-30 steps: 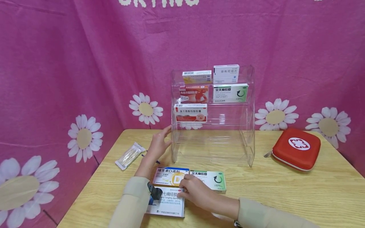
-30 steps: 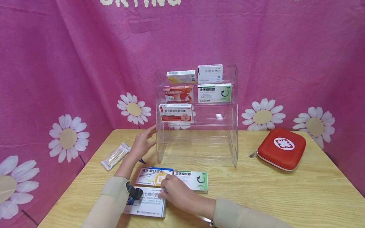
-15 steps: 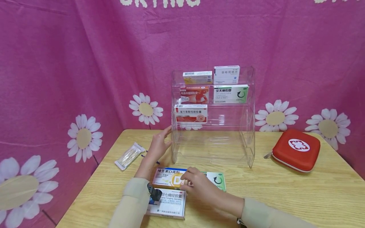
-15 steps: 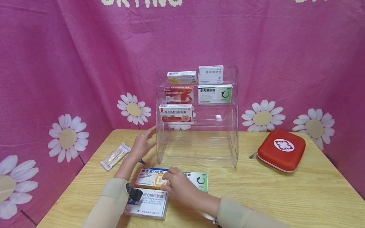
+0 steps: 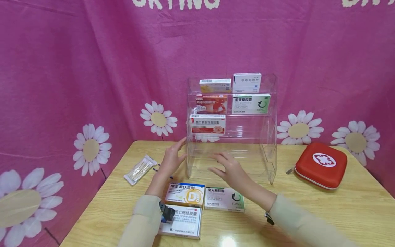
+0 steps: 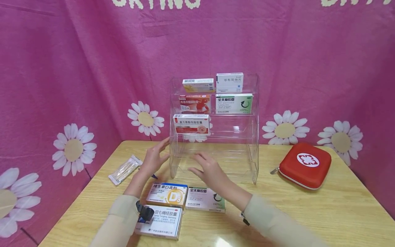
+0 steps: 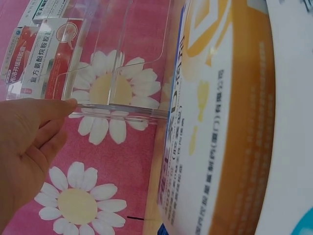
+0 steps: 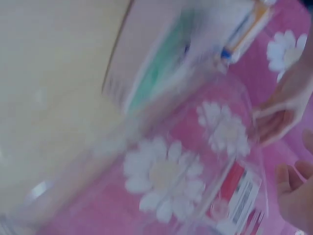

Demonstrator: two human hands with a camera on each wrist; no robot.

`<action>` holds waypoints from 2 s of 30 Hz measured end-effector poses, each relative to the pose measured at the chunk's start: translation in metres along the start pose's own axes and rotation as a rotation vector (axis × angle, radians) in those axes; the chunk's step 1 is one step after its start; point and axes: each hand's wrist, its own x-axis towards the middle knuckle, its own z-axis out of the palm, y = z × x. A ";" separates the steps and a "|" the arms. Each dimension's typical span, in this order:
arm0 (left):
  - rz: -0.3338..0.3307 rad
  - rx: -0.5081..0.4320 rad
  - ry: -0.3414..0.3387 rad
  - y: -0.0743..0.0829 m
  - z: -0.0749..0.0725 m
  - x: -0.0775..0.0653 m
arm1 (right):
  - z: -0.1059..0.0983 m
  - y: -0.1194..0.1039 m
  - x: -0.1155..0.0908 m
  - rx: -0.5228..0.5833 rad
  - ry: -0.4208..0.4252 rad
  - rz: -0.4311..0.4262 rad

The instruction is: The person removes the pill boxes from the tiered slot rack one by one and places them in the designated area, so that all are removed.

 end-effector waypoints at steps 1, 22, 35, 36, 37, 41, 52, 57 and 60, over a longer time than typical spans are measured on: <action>0.002 -0.002 -0.001 0.000 0.000 0.000 | -0.003 0.005 0.004 -0.020 0.012 -0.007; 0.009 -0.041 -0.007 -0.005 -0.001 0.001 | -0.025 0.088 0.088 -0.198 -0.019 0.160; 0.002 -0.051 -0.017 -0.006 -0.001 0.000 | -0.017 0.095 0.091 -0.071 0.041 0.192; 0.002 -0.050 -0.018 -0.007 -0.001 0.000 | -0.016 0.096 0.091 -0.054 0.055 0.193; 0.004 -0.048 -0.020 -0.006 -0.001 0.000 | -0.017 0.096 0.090 -0.039 0.068 0.194; 0.010 -0.050 -0.022 -0.005 -0.001 0.001 | -0.020 0.096 0.087 -0.021 0.108 0.224; 0.023 -0.048 -0.014 -0.005 0.000 0.001 | -0.036 0.095 0.080 -0.023 0.239 0.264; 0.000 -0.046 -0.031 -0.006 0.000 0.001 | -0.047 0.093 0.074 -0.051 0.322 0.232; -0.005 -0.048 -0.038 -0.006 0.001 0.001 | -0.055 0.091 0.069 -0.054 0.341 0.220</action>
